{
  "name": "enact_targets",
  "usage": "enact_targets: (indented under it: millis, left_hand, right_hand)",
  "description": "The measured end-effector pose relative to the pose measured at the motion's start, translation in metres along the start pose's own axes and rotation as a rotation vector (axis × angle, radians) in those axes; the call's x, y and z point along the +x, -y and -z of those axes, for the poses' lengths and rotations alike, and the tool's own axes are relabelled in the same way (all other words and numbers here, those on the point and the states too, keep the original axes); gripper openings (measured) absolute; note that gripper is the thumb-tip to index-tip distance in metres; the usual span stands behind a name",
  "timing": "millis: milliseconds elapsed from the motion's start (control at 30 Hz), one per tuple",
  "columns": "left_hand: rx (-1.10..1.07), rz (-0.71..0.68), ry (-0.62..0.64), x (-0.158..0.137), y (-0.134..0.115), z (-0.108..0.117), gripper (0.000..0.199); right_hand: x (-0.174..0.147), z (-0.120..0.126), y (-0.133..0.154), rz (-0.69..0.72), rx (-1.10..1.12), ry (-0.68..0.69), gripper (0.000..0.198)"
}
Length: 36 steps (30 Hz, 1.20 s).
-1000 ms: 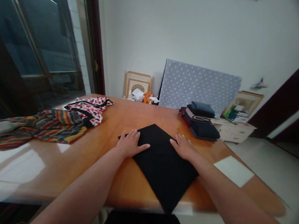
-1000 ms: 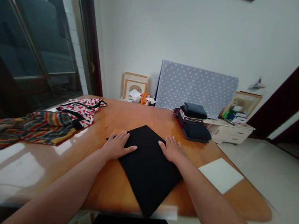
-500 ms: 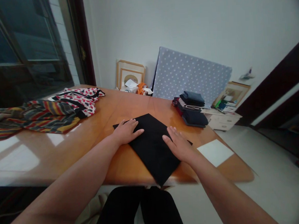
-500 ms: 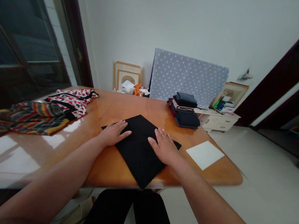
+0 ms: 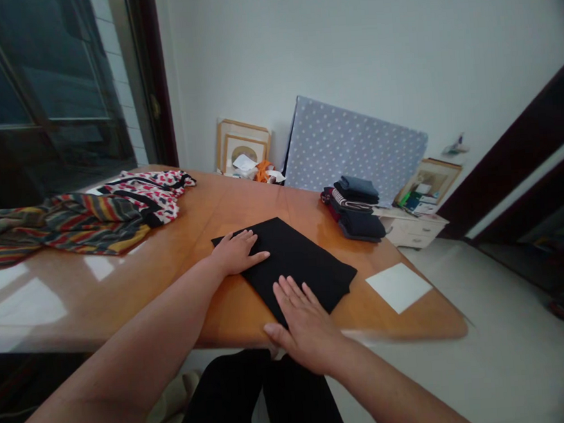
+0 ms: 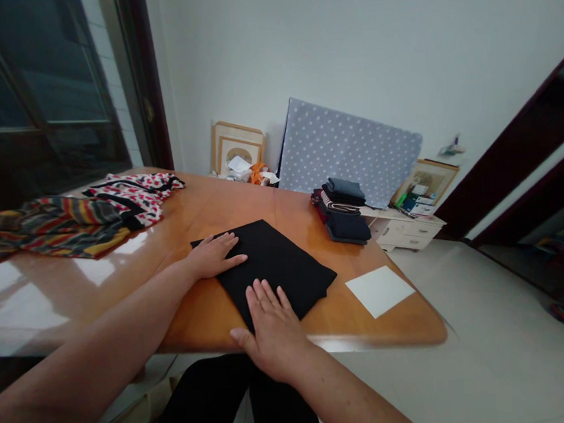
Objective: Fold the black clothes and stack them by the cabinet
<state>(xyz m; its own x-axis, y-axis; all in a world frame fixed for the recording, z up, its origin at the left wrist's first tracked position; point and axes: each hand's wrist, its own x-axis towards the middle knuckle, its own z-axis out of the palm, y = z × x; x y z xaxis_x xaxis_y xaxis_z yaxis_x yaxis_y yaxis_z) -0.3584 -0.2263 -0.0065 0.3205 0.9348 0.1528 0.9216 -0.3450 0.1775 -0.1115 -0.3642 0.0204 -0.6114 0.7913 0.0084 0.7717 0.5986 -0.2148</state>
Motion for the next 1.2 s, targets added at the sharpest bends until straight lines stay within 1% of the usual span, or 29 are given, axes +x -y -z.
enact_targets:
  millis: [67,133,200,333,433,633,733,833,933,1033,1100,1200]
  left_hand:
    - [0.001,-0.002,0.003,0.001,0.001,-0.001,0.094]
    - [0.003,-0.003,0.001,0.001,0.002,-0.001,0.094]
    - [0.005,0.0,0.001,0.002,0.001,-0.001,0.094]
    - [0.013,0.02,0.006,0.002,0.0,-0.001,0.093]
    - [0.025,0.022,0.008,0.003,0.0,-0.002,0.093]
    - [0.061,0.015,0.002,0.006,0.003,-0.005,0.091]
    - [0.088,0.007,0.02,0.008,0.001,-0.004,0.09]
    - [0.133,0.002,0.033,0.008,-0.002,-0.001,0.088]
    - [0.184,-0.024,0.021,0.009,-0.007,0.007,0.085]
    - [0.218,-0.06,-0.007,0.009,-0.019,0.018,0.077]
    - [0.209,-0.088,-0.024,0.006,-0.035,0.026,0.068]
    - [0.112,-0.162,-0.049,-0.01,-0.072,0.037,0.054]
  right_hand:
    - [-0.006,-0.003,0.008,-0.006,0.013,0.007,0.082]
    - [-0.009,-0.002,0.008,-0.004,0.039,0.028,0.081]
    - [-0.011,0.004,0.002,-0.006,0.066,0.034,0.08]
    - [-0.017,0.011,-0.014,-0.099,0.075,-0.018,0.081]
    - [-0.023,0.013,-0.022,-0.098,0.103,-0.008,0.08]
    - [-0.037,0.013,-0.036,-0.129,0.129,-0.083,0.077]
    - [-0.046,0.008,-0.041,-0.088,0.16,-0.125,0.072]
    - [-0.054,0.005,-0.05,-0.044,0.222,-0.232,0.061]
    - [-0.062,0.007,-0.071,-0.058,0.288,-0.395,0.049]
    - [-0.071,0.012,-0.103,-0.156,0.319,-0.565,0.04]
    - [-0.076,0.015,-0.126,-0.233,0.3,-0.62,0.038]
    - [-0.082,0.018,-0.154,-0.324,0.259,-0.631,0.037]
